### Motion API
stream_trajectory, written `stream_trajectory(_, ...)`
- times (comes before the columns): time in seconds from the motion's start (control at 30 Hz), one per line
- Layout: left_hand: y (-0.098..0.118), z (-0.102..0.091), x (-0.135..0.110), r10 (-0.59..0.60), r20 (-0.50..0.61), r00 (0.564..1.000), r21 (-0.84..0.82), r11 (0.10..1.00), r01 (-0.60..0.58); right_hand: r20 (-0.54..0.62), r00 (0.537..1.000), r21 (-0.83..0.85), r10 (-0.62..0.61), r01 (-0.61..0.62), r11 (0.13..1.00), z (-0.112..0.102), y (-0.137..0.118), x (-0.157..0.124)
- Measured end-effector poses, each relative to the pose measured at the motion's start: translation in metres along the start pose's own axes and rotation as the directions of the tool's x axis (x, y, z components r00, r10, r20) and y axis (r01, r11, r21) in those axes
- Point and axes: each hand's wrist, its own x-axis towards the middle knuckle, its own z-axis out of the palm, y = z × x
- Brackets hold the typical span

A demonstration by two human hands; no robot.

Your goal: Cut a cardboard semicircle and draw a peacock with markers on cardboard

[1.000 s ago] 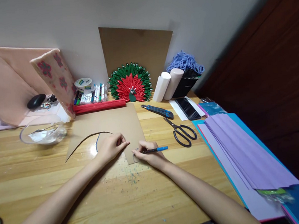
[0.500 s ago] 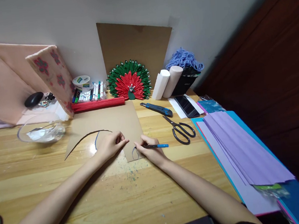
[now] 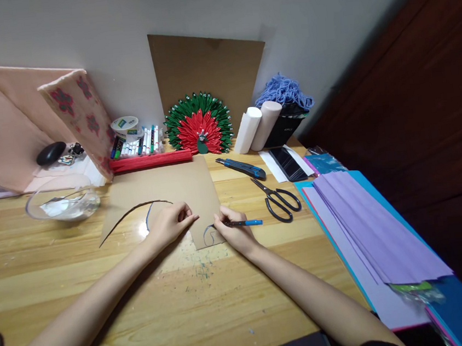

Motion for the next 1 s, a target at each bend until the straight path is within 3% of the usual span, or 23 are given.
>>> stream_trajectory(0.3,0.0009,-0.0003,0.0006,-0.018,0.013,1.0,-0.002,1.0,0.018,0.041,0.999,0.033,0.018,-0.02,0.999,-0.0003,-0.0025,0.0004)
stream_trajectory(0.57,-0.001,0.0006,-0.0003,0.011,-0.009,1.0,-0.009,1.0,-0.011,-0.015,1.0,0.003,0.012,-0.012,1.0,-0.0003,0.0021,0.0012)
stream_trajectory(1.0,-0.0021,0.0011,0.0,0.001,-0.014,1.0,-0.027,1.0,-0.002,0.004,1.0,0.023,0.025,-0.025,0.999,-0.0008,0.0046,0.0031)
